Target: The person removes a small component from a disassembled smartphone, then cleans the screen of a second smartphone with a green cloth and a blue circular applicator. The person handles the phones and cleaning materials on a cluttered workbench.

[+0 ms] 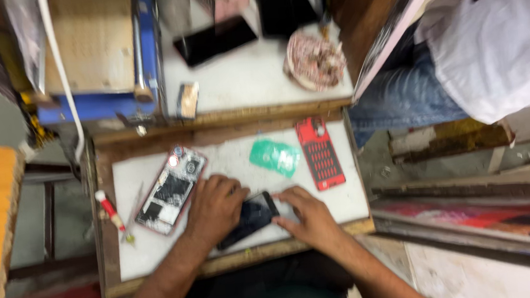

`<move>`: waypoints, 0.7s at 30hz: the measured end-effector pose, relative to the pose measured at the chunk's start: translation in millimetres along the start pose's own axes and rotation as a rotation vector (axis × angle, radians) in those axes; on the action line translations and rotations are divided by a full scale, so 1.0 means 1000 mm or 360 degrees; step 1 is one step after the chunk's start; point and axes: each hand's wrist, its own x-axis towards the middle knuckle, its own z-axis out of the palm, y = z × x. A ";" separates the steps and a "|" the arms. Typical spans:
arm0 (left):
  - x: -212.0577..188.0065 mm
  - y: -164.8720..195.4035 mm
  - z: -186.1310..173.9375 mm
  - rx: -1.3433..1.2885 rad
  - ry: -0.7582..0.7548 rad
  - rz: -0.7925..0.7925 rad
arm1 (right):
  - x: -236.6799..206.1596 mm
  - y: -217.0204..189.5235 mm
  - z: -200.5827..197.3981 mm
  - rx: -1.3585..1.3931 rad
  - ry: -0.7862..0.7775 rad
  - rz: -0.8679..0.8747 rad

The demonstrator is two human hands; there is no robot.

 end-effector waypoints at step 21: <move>-0.008 -0.003 0.004 -0.0019 -0.0179 -0.0007 | 0.008 -0.009 0.000 -0.0267 -0.0064 0.0013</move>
